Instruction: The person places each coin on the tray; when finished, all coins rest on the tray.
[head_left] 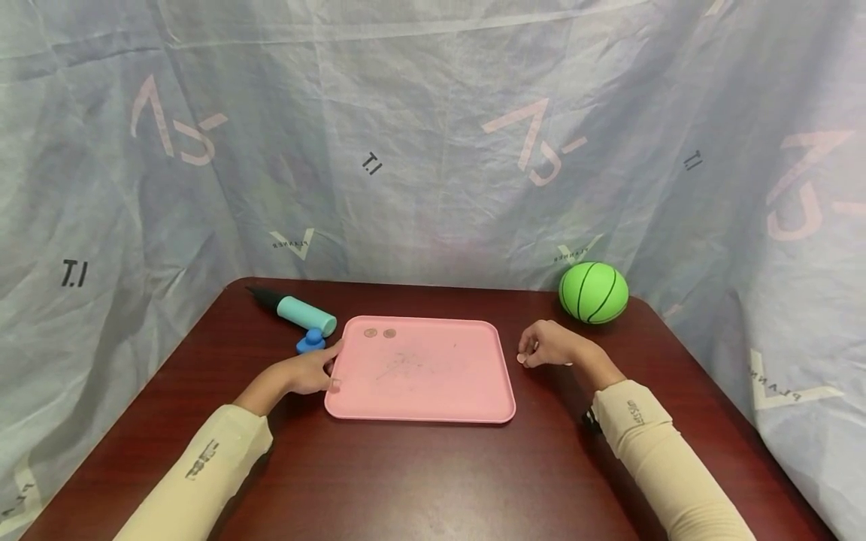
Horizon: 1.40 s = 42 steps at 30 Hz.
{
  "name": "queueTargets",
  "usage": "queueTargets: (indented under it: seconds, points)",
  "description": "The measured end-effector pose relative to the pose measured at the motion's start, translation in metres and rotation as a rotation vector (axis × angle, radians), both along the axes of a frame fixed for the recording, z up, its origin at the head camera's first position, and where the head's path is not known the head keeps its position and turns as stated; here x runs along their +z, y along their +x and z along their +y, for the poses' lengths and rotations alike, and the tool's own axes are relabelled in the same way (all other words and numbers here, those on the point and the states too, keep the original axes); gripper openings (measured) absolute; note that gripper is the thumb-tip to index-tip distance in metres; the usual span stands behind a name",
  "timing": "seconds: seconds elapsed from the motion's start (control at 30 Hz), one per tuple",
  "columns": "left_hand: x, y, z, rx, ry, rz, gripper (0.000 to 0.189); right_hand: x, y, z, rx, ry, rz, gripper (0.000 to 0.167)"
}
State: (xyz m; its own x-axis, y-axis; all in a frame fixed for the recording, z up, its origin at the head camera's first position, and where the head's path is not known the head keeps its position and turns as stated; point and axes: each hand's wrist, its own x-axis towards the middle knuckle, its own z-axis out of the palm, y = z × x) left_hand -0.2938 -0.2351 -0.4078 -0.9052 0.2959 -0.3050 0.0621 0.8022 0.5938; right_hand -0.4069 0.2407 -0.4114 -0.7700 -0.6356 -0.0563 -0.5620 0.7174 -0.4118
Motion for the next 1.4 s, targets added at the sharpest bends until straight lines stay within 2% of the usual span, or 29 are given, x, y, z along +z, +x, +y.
queueTargets:
  seconds: [0.37,0.6,0.87,1.13,1.4]
  points:
    - [-0.001,-0.001,0.0,0.004,-0.005,-0.002,0.089,0.001,0.001,-0.006,-0.031,0.015,0.02,0.007]
    - [-0.002,0.0,0.001,0.008,-0.014,0.001,0.089,0.006,0.004,-0.015,-0.109,-0.049,-0.026,0.01]
    - [-0.002,0.0,0.002,0.004,-0.017,0.007,0.089,0.013,0.004,-0.034,-0.095,-0.066,0.019,0.011]
    - [-0.001,0.003,0.002,0.01,-0.029,0.009,0.088,0.015,0.0,-0.061,-0.091,0.025,0.109,0.014]
    - [-0.002,0.002,0.004,-0.001,-0.035,0.021,0.088,0.022,-0.002,-0.095,-0.091,0.08,0.089,0.016]
